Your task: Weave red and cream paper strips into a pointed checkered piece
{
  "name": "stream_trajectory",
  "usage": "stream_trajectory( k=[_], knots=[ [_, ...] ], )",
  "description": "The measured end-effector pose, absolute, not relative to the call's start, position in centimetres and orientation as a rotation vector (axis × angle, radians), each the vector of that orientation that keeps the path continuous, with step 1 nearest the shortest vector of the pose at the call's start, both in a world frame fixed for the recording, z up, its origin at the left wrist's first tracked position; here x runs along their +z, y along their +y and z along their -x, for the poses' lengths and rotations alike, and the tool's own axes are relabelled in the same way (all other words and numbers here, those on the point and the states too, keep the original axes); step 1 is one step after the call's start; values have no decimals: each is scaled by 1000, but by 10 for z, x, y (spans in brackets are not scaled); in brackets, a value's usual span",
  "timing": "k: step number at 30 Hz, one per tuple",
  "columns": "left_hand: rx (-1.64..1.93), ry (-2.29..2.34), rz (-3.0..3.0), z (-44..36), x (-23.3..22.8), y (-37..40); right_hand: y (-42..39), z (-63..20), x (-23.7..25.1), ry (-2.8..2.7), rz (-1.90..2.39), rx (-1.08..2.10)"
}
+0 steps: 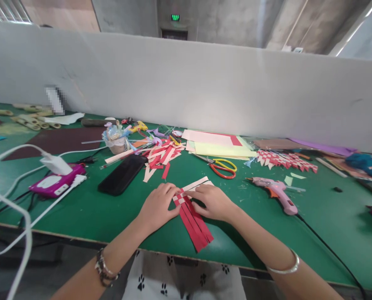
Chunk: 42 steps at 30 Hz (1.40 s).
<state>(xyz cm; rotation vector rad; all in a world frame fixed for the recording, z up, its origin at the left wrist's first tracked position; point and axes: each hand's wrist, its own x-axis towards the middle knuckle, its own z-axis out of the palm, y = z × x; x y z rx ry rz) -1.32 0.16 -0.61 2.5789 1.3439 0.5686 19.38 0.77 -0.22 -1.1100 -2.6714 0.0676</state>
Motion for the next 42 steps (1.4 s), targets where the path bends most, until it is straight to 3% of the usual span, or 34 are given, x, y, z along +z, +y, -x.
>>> stream_trajectory(
  k=[30,42],
  knots=[
    [573,1360,-2564,14,-4,2,7,-199,4,-2621,1270,118],
    [562,1362,-2552,15,-6,3,5,-192,7,-2651,1238,272]
  ],
)
